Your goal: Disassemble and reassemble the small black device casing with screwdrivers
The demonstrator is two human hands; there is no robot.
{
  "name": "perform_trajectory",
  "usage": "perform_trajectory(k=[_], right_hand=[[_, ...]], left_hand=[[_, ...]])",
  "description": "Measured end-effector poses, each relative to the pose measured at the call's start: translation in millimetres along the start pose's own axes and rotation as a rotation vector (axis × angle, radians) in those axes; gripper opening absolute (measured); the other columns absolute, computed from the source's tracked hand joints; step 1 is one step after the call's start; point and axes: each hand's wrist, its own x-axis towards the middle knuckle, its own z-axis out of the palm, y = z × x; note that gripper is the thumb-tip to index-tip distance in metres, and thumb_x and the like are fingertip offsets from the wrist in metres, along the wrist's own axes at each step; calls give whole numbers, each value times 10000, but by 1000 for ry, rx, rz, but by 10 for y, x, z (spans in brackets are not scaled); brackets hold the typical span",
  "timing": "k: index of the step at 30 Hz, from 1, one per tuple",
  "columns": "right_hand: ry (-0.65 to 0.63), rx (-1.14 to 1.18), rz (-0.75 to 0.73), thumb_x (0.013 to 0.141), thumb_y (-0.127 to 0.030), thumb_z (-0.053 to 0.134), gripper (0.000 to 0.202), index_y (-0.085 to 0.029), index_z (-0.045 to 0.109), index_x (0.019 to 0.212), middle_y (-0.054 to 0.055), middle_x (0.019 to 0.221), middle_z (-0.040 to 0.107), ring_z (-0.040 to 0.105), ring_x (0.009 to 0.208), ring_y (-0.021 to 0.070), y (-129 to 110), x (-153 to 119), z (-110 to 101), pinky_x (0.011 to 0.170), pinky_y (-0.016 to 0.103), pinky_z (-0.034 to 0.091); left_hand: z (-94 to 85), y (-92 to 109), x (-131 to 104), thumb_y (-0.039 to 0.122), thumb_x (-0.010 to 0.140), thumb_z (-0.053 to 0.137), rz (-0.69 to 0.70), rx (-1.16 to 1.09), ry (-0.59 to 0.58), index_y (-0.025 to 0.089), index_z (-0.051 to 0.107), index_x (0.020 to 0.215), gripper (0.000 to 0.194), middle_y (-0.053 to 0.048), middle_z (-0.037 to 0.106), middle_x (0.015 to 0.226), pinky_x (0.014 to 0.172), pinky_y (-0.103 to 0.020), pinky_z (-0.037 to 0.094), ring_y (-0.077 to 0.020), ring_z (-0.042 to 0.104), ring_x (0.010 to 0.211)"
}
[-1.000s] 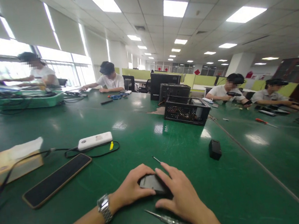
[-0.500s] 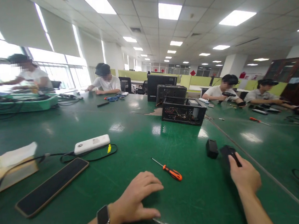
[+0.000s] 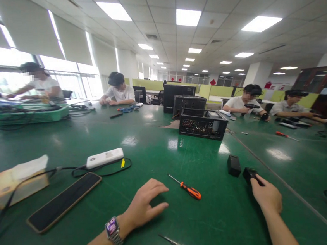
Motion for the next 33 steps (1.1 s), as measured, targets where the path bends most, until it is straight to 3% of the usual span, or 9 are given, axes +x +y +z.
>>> perform_trajectory(k=[2, 7, 12, 16, 19, 22, 26, 29, 33], right_hand=[[-12, 0, 2, 806, -639, 414, 636, -249, 628, 1260, 184, 1215, 622, 633, 979, 405, 29, 1, -12, 677, 460, 529], [2, -22, -69, 840, -635, 355, 700, -228, 472, 1397, 190, 1264, 598, 586, 1059, 428, 62, -44, 22, 816, 564, 463], [33, -39, -60, 827, -666, 361, 672, -249, 548, 1319, 192, 1207, 617, 544, 1073, 472, 102, -31, 52, 806, 633, 404], [277, -62, -127, 844, -671, 337, 702, -215, 494, 1354, 224, 1334, 488, 465, 1135, 490, -12, -171, 68, 805, 638, 391], [401, -73, -338, 873, -602, 358, 652, -151, 493, 1324, 215, 1284, 505, 489, 1122, 412, -239, -351, 100, 845, 540, 424], [351, -72, -472, 888, -523, 377, 528, -157, 568, 1217, 173, 1154, 573, 553, 1035, 336, -417, -419, 117, 813, 446, 458], [374, -144, -280, 874, -557, 362, 545, -180, 605, 1183, 192, 1187, 555, 508, 1089, 412, -299, -254, 83, 820, 526, 439], [200, -175, -187, 875, -585, 318, 636, -178, 503, 1328, 212, 1269, 526, 532, 1086, 435, -59, -112, 79, 792, 557, 451], [19, -178, -225, 907, -528, 253, 638, -174, 386, 1421, 194, 1322, 517, 580, 1086, 386, 106, -52, 114, 826, 548, 466]], left_hand=[[-17, 3, -2, 334, 856, 640, -13, 7, -1, 186, 620, 1105, 290, -85, 643, 1052, 861, -360, 481, -231, 571, 967], [-31, -4, 6, 324, 857, 638, -35, 22, 3, 176, 629, 1096, 281, -91, 645, 1046, 862, -363, 486, -234, 578, 966], [-8, -17, 8, 314, 858, 638, -31, 21, 0, 186, 630, 1103, 276, -80, 643, 1052, 868, -356, 486, -228, 579, 972], [-1, -10, -5, 287, 846, 650, -35, 23, -1, 188, 633, 1086, 260, -76, 647, 1044, 854, -350, 490, -225, 582, 961], [2, -15, -6, 278, 837, 658, -38, 29, -6, 192, 633, 1076, 255, -75, 648, 1048, 851, -352, 492, -229, 580, 968], [5, -31, -5, 276, 840, 654, -39, 33, 2, 190, 634, 1072, 249, -74, 650, 1042, 851, -356, 492, -228, 582, 964], [0, -42, -9, 258, 837, 649, -41, 31, 20, 187, 640, 1057, 231, -78, 653, 1031, 852, -355, 494, -225, 588, 957], [-6, -43, -4, 253, 838, 643, -38, 27, 25, 188, 643, 1047, 219, -79, 655, 1024, 844, -350, 499, -223, 592, 949], [-10, -44, 7, 248, 843, 631, -33, 19, 29, 191, 643, 1043, 208, -76, 657, 1014, 839, -347, 501, -217, 595, 937]])
